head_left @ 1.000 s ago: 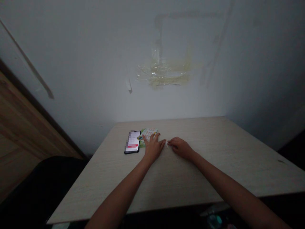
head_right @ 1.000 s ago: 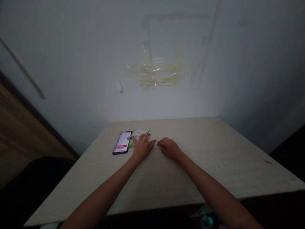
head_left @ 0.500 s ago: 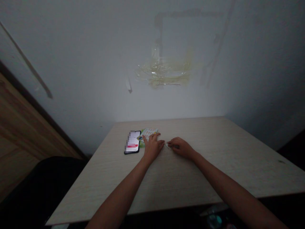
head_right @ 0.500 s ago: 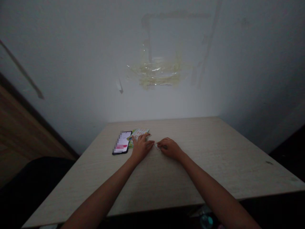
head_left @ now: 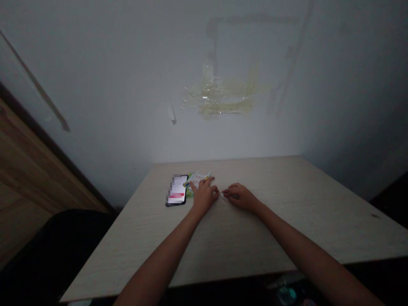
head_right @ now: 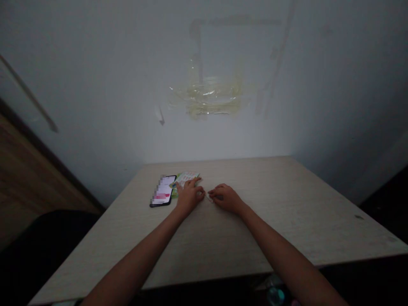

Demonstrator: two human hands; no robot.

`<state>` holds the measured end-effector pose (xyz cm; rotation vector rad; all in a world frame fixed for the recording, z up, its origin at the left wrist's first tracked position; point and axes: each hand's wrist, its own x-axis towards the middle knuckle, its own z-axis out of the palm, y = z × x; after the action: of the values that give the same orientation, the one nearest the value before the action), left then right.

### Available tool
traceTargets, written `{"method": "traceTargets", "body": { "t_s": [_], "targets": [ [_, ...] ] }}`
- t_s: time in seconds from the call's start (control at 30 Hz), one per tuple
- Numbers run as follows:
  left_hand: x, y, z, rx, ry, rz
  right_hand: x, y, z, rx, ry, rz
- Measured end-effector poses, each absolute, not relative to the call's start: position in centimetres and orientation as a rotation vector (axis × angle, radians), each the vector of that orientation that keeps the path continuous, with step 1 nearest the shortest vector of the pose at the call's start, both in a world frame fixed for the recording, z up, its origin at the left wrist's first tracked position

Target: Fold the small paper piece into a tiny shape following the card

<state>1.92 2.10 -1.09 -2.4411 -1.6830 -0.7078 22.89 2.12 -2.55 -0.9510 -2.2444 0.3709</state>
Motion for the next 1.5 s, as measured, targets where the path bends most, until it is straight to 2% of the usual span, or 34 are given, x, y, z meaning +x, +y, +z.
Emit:
{"method": "traceTargets", "body": {
  "t_s": [0.83,1.5],
  "targets": [
    [2.1,1.1,-1.3,-2.472,-1.679,-0.716,23.0,2.7,-2.9,-0.956,-2.244,0.395],
    [1.9,1.2,-1.1,-2.431,-1.692,-0.734,22.6,2.2,-2.5,-0.916,-2.319,0.245]
  ]
}}
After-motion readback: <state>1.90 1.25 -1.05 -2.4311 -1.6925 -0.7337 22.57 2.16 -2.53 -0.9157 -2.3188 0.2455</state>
